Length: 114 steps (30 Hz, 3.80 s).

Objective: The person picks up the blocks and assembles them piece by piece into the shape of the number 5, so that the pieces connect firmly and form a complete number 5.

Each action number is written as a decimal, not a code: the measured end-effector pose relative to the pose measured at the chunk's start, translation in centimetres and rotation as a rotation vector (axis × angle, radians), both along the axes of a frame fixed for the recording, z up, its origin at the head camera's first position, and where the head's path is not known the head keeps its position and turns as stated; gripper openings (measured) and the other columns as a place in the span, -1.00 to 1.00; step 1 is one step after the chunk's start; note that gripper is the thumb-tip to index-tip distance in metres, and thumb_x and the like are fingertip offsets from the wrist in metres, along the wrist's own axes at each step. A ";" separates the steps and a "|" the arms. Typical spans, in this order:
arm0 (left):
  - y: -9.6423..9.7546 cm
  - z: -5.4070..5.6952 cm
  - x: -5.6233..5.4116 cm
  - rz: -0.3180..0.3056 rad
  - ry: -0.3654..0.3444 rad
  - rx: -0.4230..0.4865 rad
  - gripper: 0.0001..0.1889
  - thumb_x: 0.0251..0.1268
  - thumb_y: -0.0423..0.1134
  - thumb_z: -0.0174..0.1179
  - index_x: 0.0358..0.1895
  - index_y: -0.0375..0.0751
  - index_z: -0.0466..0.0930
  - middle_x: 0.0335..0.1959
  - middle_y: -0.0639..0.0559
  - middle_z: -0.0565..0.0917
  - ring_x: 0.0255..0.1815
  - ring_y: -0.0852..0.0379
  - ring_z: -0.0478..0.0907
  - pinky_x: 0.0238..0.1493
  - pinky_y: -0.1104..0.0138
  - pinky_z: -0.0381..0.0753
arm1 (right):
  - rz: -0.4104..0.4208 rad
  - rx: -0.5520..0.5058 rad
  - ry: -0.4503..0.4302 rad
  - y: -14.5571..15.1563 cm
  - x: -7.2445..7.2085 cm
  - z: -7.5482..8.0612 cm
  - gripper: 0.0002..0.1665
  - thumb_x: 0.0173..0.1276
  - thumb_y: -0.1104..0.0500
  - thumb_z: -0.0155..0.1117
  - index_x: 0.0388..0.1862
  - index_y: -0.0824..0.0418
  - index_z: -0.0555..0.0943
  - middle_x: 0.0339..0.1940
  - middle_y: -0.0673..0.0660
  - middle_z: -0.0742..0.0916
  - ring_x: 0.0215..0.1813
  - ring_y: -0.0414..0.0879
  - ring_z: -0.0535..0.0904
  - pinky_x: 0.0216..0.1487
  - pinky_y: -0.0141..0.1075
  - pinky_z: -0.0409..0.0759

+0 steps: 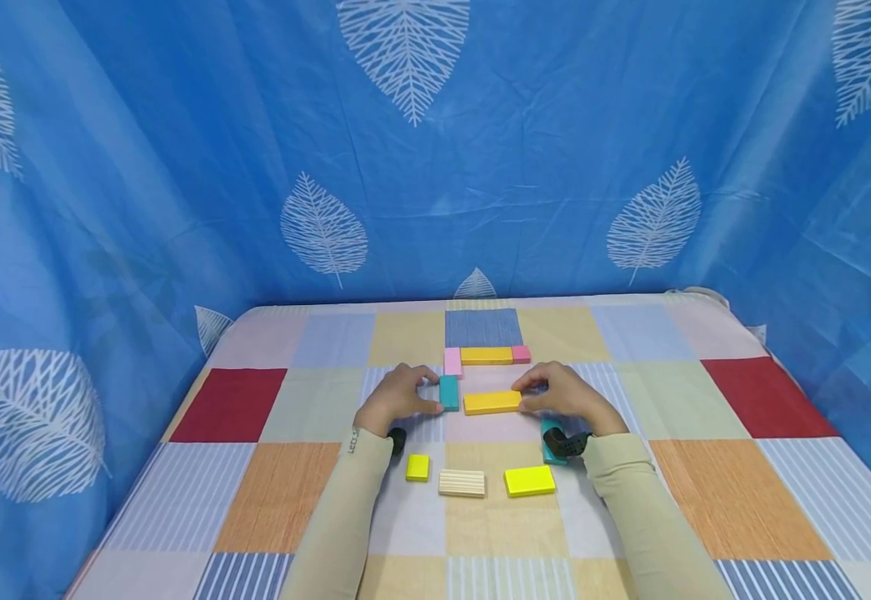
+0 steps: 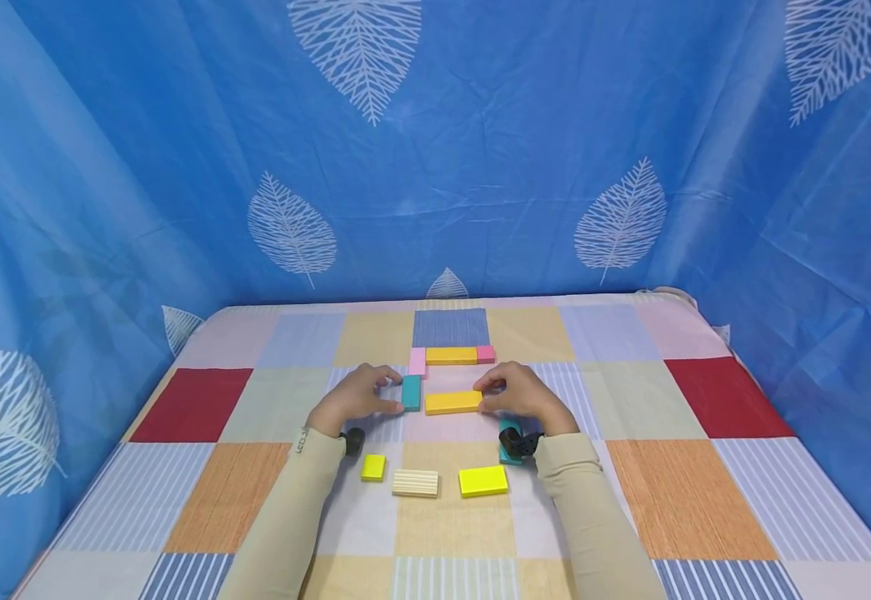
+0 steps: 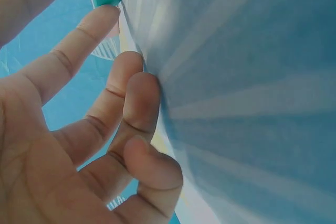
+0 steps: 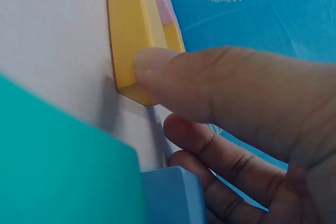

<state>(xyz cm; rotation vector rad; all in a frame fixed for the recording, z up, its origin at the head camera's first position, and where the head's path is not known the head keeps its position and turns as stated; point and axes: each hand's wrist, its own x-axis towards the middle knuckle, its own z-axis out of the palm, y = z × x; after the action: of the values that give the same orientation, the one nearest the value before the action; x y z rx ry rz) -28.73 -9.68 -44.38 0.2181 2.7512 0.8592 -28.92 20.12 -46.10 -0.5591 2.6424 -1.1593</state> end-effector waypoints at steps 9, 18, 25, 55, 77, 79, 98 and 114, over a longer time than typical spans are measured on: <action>0.1 -0.2 -0.2 0.004 -0.006 -0.027 -0.44 0.25 -0.18 0.63 0.32 -0.08 0.71 0.22 -0.17 0.63 0.13 -0.11 0.54 0.24 0.03 0.67 | 0.001 0.005 0.002 -0.1 0.0 0.1 -0.74 0.35 0.36 0.56 0.00 0.40 0.80 -0.01 0.27 0.80 0.07 0.19 0.67 0.26 0.17 0.65; 0.5 -0.2 -0.3 0.003 -0.002 -0.044 -0.43 0.26 -0.16 0.62 0.34 -0.07 0.71 0.23 -0.18 0.61 0.15 -0.13 0.50 0.27 0.02 0.64 | 0.014 -0.002 0.013 -0.1 0.0 0.1 -0.74 0.38 0.37 0.52 0.02 0.41 0.79 -0.01 0.28 0.81 0.07 0.20 0.68 0.27 0.19 0.64; 0.6 -0.2 -0.2 0.014 -0.009 -0.046 -0.43 0.25 -0.15 0.63 0.33 -0.05 0.71 0.22 -0.19 0.60 0.14 -0.13 0.48 0.26 0.01 0.64 | 0.023 -0.013 0.027 -0.2 -0.1 0.0 -0.74 0.40 0.39 0.48 0.05 0.42 0.78 -0.01 0.28 0.82 0.05 0.17 0.69 0.25 0.17 0.66; 0.7 -0.2 -0.2 0.004 -0.004 -0.049 -0.44 0.27 -0.14 0.61 0.34 -0.02 0.70 0.29 -0.18 0.61 0.23 -0.16 0.49 0.30 -0.03 0.63 | 0.002 -0.005 0.029 -0.1 -0.4 -0.2 -0.71 0.43 0.41 0.46 0.10 0.44 0.76 -0.05 0.25 0.81 -0.06 0.05 0.65 0.19 0.07 0.69; 0.2 0.1 -0.3 -0.058 -0.020 0.063 -0.42 0.32 -0.25 0.57 0.37 -0.05 0.60 0.25 -0.26 0.61 0.12 -0.15 0.60 0.21 0.00 0.67 | -0.015 -0.009 0.011 0.2 -0.2 0.1 -0.63 0.47 0.37 0.42 0.21 0.43 0.72 0.05 0.31 0.80 0.05 0.16 0.67 0.24 0.11 0.68; 0.2 0.1 -0.4 -0.070 -0.021 0.066 -0.45 0.33 -0.26 0.56 0.35 -0.03 0.60 0.26 -0.26 0.61 0.12 -0.15 0.59 0.21 0.00 0.67 | -0.015 -0.025 0.015 0.7 -0.2 0.3 -0.63 0.49 0.37 0.41 0.23 0.44 0.71 0.08 0.32 0.79 0.06 0.17 0.67 0.26 0.11 0.67; 0.1 -0.4 -0.7 -0.058 -0.030 0.067 -0.50 0.34 -0.26 0.55 0.31 0.03 0.66 0.24 -0.22 0.62 0.10 -0.15 0.57 0.22 -0.02 0.67 | -0.046 -0.080 -0.024 5.5 0.4 1.1 -0.62 0.49 0.31 0.43 0.20 0.49 0.70 0.17 0.41 0.77 0.14 0.21 0.66 0.21 -0.14 0.67; 0.2 -0.4 -0.6 -0.043 -0.073 0.099 -0.51 0.36 -0.29 0.52 0.32 0.02 0.65 0.31 -0.27 0.58 0.16 -0.20 0.54 0.28 -0.06 0.64 | -0.077 -0.052 -0.121 6.0 0.7 0.7 -0.64 0.38 0.31 0.54 0.08 0.46 0.72 0.00 0.27 0.76 -0.05 0.06 0.54 0.01 -0.27 0.64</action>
<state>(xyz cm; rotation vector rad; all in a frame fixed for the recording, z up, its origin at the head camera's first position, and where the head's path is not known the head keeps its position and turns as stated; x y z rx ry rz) -29.29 -9.46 -44.75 0.2589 2.6302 0.9730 -28.24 26.11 -45.41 -0.3868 2.5582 -1.2451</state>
